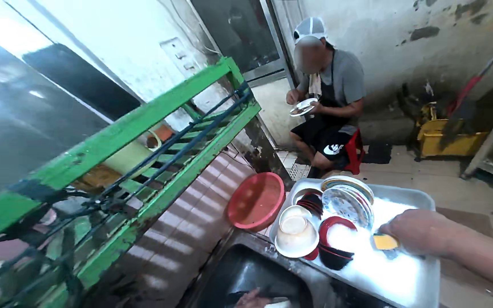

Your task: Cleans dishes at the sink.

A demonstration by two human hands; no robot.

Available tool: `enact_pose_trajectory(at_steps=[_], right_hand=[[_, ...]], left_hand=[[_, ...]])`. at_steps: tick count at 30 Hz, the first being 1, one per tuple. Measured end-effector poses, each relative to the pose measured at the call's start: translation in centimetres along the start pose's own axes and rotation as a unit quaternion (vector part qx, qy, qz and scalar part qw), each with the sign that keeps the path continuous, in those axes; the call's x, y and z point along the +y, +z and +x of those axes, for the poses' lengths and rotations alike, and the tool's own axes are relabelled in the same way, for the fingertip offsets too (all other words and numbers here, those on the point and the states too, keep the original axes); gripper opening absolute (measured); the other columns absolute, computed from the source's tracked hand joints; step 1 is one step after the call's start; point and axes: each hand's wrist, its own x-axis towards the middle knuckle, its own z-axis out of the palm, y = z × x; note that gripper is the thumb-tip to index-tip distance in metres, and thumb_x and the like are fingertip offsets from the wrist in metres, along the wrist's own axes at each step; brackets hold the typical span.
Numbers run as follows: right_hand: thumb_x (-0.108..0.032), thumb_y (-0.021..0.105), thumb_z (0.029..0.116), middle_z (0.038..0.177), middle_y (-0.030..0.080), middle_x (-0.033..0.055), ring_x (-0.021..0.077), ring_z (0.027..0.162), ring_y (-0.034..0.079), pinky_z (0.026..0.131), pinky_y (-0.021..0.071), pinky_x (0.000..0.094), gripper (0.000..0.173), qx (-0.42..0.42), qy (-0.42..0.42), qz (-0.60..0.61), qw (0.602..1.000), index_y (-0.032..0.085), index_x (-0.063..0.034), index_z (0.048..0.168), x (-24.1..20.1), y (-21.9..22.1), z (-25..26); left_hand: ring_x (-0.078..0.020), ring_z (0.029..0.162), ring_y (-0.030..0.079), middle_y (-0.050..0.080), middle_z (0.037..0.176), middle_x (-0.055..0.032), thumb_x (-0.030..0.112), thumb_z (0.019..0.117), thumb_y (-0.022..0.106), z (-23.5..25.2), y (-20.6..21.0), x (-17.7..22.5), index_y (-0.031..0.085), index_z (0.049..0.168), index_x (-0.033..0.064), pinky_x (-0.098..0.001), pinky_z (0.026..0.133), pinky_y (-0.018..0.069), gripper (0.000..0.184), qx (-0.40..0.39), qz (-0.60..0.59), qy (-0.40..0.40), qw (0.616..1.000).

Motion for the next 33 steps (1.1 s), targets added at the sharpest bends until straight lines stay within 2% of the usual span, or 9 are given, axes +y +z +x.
enact_pose_trajectory(at_steps=[4, 7, 10, 15, 19, 24, 27, 29, 33], right_hand=[[-0.016, 0.07, 0.0923, 0.114, 0.072, 0.0158, 0.0404, 0.109, 0.067, 0.091, 0.0516, 0.064, 0.039, 0.021, -0.006, 0.048, 0.999, 0.067, -0.0194, 0.131, 0.8, 0.2, 0.1], [-0.019, 0.073, 0.0907, 0.115, 0.072, 0.0176, 0.0417, 0.111, 0.066, 0.091, 0.0499, 0.0684, 0.04, 0.059, -0.003, 0.133, 0.989, 0.068, -0.0201, 0.131, 1.5, 0.3, 0.2], [-0.016, 0.077, 0.0915, 0.115, 0.07, 0.0221, 0.0391, 0.112, 0.065, 0.099, 0.048, 0.0601, 0.038, 0.133, 0.015, 0.32, 0.938, 0.068, -0.0062, 0.127, 1.6, -1.1, -1.0], [-0.007, 0.08, 0.0878, 0.11, 0.069, 0.0214, 0.0336, 0.103, 0.067, 0.093, 0.0522, 0.0562, 0.04, 0.276, 0.07, 0.539, 0.793, 0.065, 0.0002, 0.124, 2.4, -0.8, -0.9], [-0.006, 0.08, 0.0877, 0.109, 0.07, 0.0197, 0.0308, 0.101, 0.067, 0.091, 0.0535, 0.0546, 0.039, 0.296, 0.058, 0.574, 0.762, 0.065, -0.0012, 0.124, 3.2, -0.3, -0.4], [-0.001, 0.077, 0.0866, 0.109, 0.07, 0.0187, 0.0281, 0.099, 0.068, 0.09, 0.055, 0.0507, 0.042, 0.294, 0.045, 0.632, 0.716, 0.063, 0.0002, 0.126, 3.9, 0.0, 0.1], [-0.004, 0.073, 0.0903, 0.109, 0.069, 0.0184, 0.0268, 0.097, 0.068, 0.088, 0.0562, 0.0482, 0.042, 0.246, 0.027, 0.656, 0.713, 0.06, -0.0008, 0.13, 4.1, -0.3, -0.2], [-0.007, 0.071, 0.0908, 0.112, 0.068, 0.0193, 0.0277, 0.1, 0.068, 0.09, 0.0553, 0.0486, 0.043, 0.203, 0.011, 0.638, 0.743, 0.059, -0.0012, 0.132, 4.2, -0.6, -0.9], [-0.018, 0.079, 0.0864, 0.121, 0.066, 0.0234, 0.0335, 0.113, 0.065, 0.101, 0.0497, 0.0525, 0.053, 0.14, -0.065, 0.491, 0.858, 0.061, 0.0011, 0.132, 4.5, -1.1, -1.0]], left_hand=[[-0.0376, 0.115, 0.067, 0.07, 0.121, -0.0238, -0.006, 0.0851, 0.07, -1.3, -6.2, 3.6, 0.072, 0.119, -0.0052, -0.0517, 0.104, 0.0516, 0.034, 0.119, -0.079, 0.004, 0.99], [-0.0324, 0.113, 0.067, 0.07, 0.119, -0.025, 0.005, 0.088, 0.072, -0.3, -8.3, 8.6, 0.068, 0.121, -0.0094, -0.0456, 0.102, 0.0516, 0.036, 0.187, -0.125, -0.023, 0.974], [-0.0277, 0.116, 0.064, 0.066, 0.123, -0.0256, 0.011, 0.0897, 0.073, 2.6, -7.7, 14.2, 0.063, 0.127, -0.0111, -0.0414, 0.104, 0.0495, 0.044, 0.216, -0.223, -0.1, 0.945], [-0.0266, 0.125, 0.06, 0.061, 0.135, -0.022, 0.014, 0.0946, 0.068, 9.2, -4.4, 19.8, 0.057, 0.139, -0.0038, -0.0419, 0.108, 0.0472, 0.05, 0.143, -0.275, -0.098, 0.946], [-0.0259, 0.131, 0.058, 0.055, 0.148, -0.0136, 0.016, 0.0987, 0.062, 13.6, -1.5, 21.9, 0.045, 0.154, 0.0158, -0.0485, 0.109, 0.0475, 0.058, 0.012, -0.242, -0.11, 0.964], [-0.0319, 0.146, 0.041, 0.022, 0.169, -0.0104, 0.024, 0.0991, 0.062, 15.6, 1.7, 22.7, 0.022, 0.164, 0.0161, -0.0493, 0.111, 0.0449, 0.077, -0.032, -0.053, -0.128, 0.99], [-0.0344, 0.153, 0.028, 0.008, 0.172, -0.0118, 0.041, 0.0963, 0.064, 15.2, 2.2, 23.8, 0.01, 0.165, 0.0105, -0.0584, 0.113, 0.0367, 0.092, -0.057, 0.063, -0.166, 0.983], [-0.0343, 0.156, 0.018, 0.005, 0.172, -0.0124, 0.052, 0.0928, 0.065, 15.7, 2.7, 24.0, 0.008, 0.165, 0.0112, -0.0664, 0.119, 0.0202, 0.101, -0.076, 0.065, -0.178, 0.979], [-0.034, 0.157, 0.015, 0.015, 0.171, -0.0099, 0.067, 0.0938, 0.054, 17.5, 3.9, 23.9, 0.028, 0.162, 0.0116, -0.0704, 0.12, -0.0024, 0.092, -0.062, 0.052, -0.132, 0.988]])
